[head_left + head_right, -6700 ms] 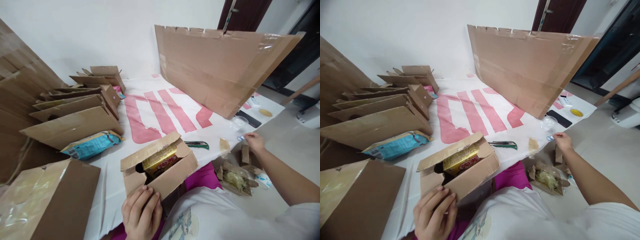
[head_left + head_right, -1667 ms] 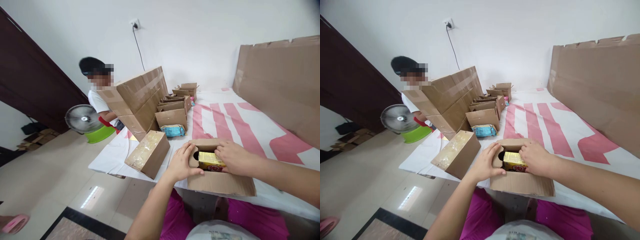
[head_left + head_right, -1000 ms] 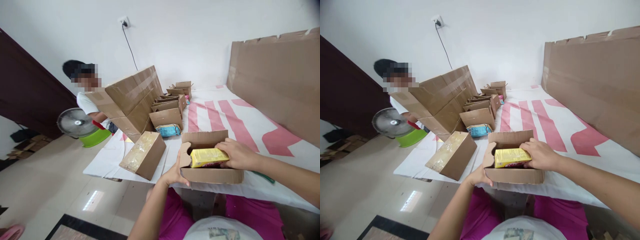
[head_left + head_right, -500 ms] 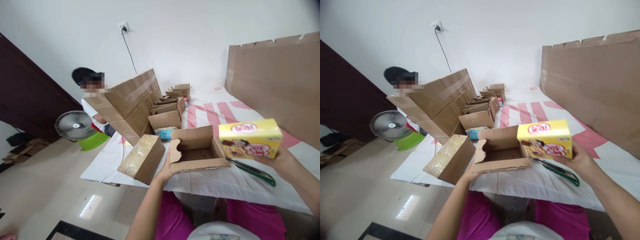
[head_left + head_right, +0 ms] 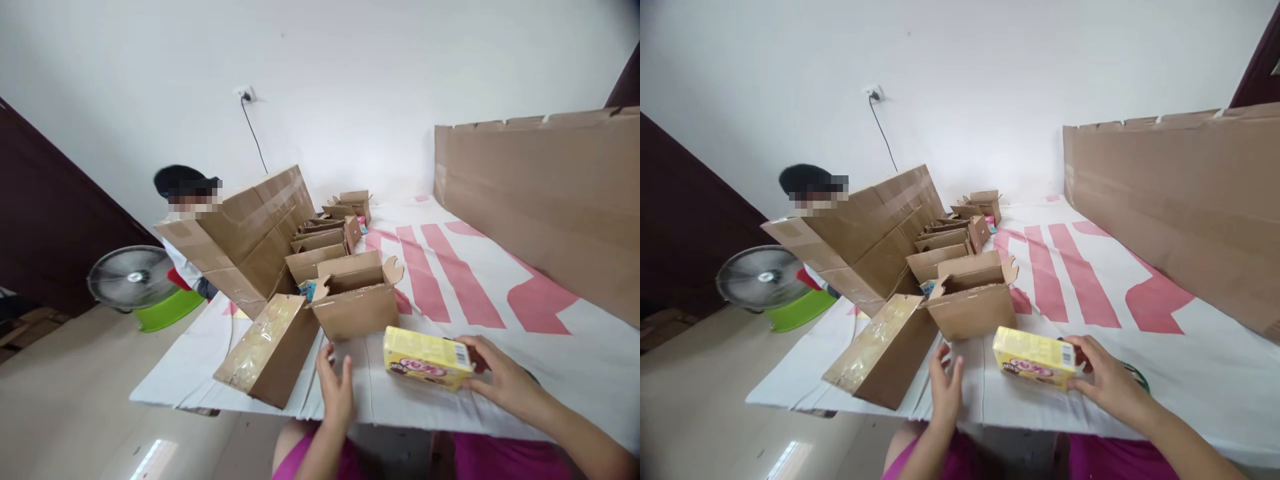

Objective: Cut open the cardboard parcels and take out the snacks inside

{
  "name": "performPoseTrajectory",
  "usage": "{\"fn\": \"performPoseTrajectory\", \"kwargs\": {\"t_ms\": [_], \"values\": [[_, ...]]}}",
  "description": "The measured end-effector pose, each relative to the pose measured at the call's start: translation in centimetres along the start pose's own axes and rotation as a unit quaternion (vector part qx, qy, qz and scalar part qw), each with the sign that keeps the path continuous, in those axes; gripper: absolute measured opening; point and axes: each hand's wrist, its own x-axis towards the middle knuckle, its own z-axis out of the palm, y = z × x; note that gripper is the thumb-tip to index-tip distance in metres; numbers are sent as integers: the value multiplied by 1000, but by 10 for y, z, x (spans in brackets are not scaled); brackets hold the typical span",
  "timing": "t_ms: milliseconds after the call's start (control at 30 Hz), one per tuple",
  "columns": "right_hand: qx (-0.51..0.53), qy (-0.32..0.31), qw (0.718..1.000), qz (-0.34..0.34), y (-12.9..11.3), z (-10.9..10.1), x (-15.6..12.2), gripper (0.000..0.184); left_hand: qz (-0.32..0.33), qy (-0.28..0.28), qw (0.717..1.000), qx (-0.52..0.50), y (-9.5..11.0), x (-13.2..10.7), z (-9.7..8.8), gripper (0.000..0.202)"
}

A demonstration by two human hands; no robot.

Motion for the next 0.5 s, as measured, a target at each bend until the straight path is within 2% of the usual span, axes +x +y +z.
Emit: {"fn": "performPoseTrajectory", "kwargs": {"t_ms": [33, 67, 133, 167, 233, 300, 333, 400, 467, 500], "values": [[17, -10, 1000, -2, 1, 1, 1, 34, 28, -54, 998, -13, 3, -13, 5, 59], [35, -24, 999, -7, 2, 1, 2, 28, 57, -133, 989, -29, 7, -23, 11, 67], [60, -44, 997, -21, 3, 1, 3, 31, 82, -260, 961, -40, 19, -32, 24, 82], [68, -49, 996, -25, 4, 1, 3, 33, 77, -293, 952, -34, 26, -32, 32, 85], [88, -54, 994, -21, 6, 1, 2, 42, 51, -302, 952, -7, 39, -28, 46, 80], [130, -47, 990, 5, 10, 0, 1, 47, 45, -266, 963, 16, 52, -26, 60, 73], [156, -20, 987, 21, 12, -4, 2, 47, 57, -249, 967, 23, 60, -26, 67, 71], [219, 105, 968, 59, 13, -17, 10, 46, 108, -226, 968, 23, 80, -26, 84, 66], [269, 275, 918, 96, 10, -40, 30, 43, 173, -227, 958, 12, 107, -20, 108, 61], [297, 323, 892, 106, 7, -54, 44, 41, 209, -230, 950, 6, 123, -13, 123, 61]]}}
